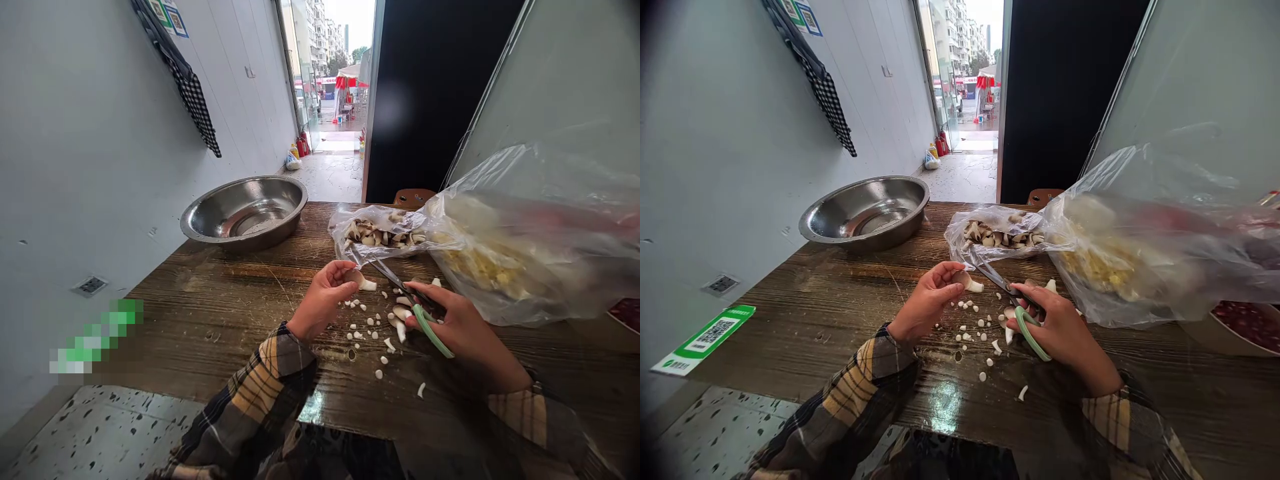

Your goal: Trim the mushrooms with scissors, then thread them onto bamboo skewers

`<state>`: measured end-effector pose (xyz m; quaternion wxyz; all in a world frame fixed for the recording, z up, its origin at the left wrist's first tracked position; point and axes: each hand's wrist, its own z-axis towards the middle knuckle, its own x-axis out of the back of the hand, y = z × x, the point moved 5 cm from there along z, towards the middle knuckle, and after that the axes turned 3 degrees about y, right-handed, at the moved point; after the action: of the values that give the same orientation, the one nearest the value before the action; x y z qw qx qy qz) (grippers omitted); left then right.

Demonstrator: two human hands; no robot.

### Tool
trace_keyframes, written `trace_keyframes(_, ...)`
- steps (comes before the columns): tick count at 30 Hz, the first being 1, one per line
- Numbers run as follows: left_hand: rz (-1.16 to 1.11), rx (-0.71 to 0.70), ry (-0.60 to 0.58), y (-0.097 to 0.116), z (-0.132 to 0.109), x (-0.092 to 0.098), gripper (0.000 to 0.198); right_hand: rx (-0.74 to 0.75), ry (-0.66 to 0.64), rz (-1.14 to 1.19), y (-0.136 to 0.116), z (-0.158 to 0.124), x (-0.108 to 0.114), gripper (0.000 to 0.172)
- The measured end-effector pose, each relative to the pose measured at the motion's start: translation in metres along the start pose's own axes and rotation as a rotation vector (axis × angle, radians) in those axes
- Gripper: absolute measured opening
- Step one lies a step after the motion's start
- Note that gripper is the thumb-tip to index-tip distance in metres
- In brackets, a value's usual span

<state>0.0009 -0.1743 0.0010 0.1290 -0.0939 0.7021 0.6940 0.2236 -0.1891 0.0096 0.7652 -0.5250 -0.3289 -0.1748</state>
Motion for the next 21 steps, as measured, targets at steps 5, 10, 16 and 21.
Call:
trace_keyframes(5, 0.012, -0.078, 0.073, 0.0076, 0.0024, 0.0058, 0.037, 0.063, -0.046, -0.031, 0.0009, -0.0002, -0.0033, 0.051)
trace_keyframes(10, 0.014, -0.117, 0.083, 0.0100, 0.0019, 0.0060, 0.038, 0.097, -0.085, -0.065, 0.0019, -0.0019, -0.0077, 0.048)
trace_keyframes(16, 0.002, -0.065, 0.077, 0.0008, 0.0040, 0.0072, 0.035, 0.096, -0.099, -0.070, 0.0007, -0.0031, -0.0084, 0.046)
trace_keyframes(21, -0.030, -0.085, 0.134, 0.0071, 0.0036, 0.0093, 0.031, 0.087, -0.097, -0.034, 0.0032, -0.0028, -0.0076, 0.051)
